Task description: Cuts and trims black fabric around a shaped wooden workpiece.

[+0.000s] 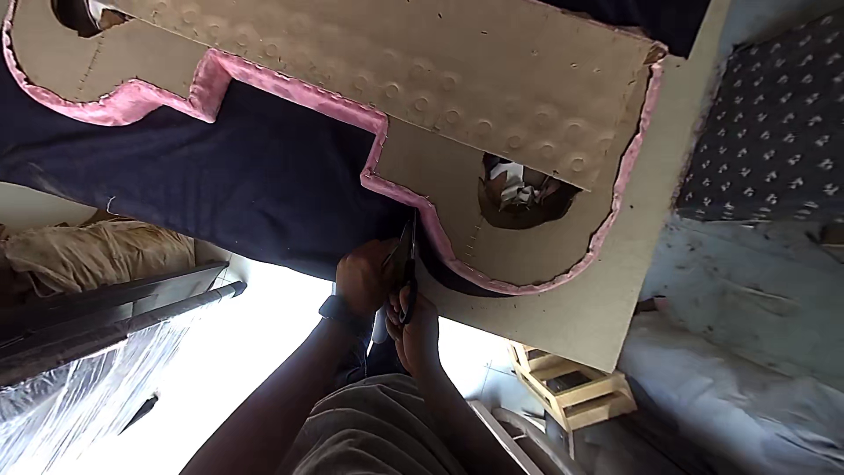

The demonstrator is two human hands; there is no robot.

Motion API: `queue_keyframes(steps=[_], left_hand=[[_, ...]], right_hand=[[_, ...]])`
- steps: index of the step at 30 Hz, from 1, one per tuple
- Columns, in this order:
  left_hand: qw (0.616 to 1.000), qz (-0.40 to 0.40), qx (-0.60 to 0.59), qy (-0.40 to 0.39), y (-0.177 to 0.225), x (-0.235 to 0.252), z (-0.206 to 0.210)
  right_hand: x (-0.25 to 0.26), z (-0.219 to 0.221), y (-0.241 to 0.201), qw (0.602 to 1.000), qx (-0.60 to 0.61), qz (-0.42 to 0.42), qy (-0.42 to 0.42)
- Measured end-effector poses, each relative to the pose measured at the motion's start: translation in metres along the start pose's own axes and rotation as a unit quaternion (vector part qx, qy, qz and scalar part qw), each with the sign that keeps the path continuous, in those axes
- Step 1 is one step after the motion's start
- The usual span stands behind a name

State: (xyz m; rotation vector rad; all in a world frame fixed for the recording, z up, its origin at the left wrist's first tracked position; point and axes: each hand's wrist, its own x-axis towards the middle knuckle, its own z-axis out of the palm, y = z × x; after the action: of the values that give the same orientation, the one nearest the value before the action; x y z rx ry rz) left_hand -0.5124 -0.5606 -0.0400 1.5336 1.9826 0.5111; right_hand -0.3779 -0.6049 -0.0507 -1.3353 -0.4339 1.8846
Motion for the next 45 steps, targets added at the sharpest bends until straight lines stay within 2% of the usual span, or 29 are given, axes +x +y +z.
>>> queue_keyframes(steps=[3,6,10,14,18,24,32,36,41,45], left_hand=[[1.000,0.000,-0.004,-0.001,-0.003,0.001,-0.001],[0.999,-0.017,-0.032,-0.005,-0.004,0.002,-0.002],[0.997,-0.041,-0.061,-0.011,-0.002,0.001,-0.001],[0.997,-0.042,-0.061,-0.010,0.001,-0.003,0.001],[0.997,-0.031,-0.071,0.023,0.002,-0.007,0.004],[0.994,-0.037,-0.097,0.016,0.007,-0.009,0.001],[0.991,-0.059,-0.116,0.013,0.009,-0.014,-0.003],[0.988,-0.066,-0.131,0.037,0.008,-0.018,-0.004],[0.983,-0.082,-0.152,0.059,0.014,-0.023,-0.009],[0.976,-0.092,-0.177,0.086,0.013,-0.030,-0.015]], right_hand=[[-0.001,-0.006,-0.008,0.999,-0.026,0.008,-0.020],[0.000,-0.034,-0.051,0.986,-0.130,0.061,-0.089],[0.010,-0.057,-0.133,0.928,-0.316,0.125,-0.150],[0.023,-0.031,-0.181,0.877,-0.414,0.195,-0.147],[0.030,-0.012,-0.189,0.853,-0.454,0.217,-0.140],[0.048,-0.001,-0.217,0.800,-0.538,0.215,-0.158],[0.087,-0.007,-0.251,0.747,-0.572,0.241,-0.239],[0.099,0.004,-0.251,0.738,-0.569,0.259,-0.254],[0.107,0.014,-0.254,0.719,-0.580,0.242,-0.297],[0.115,0.025,-0.252,0.713,-0.587,0.237,-0.302]])
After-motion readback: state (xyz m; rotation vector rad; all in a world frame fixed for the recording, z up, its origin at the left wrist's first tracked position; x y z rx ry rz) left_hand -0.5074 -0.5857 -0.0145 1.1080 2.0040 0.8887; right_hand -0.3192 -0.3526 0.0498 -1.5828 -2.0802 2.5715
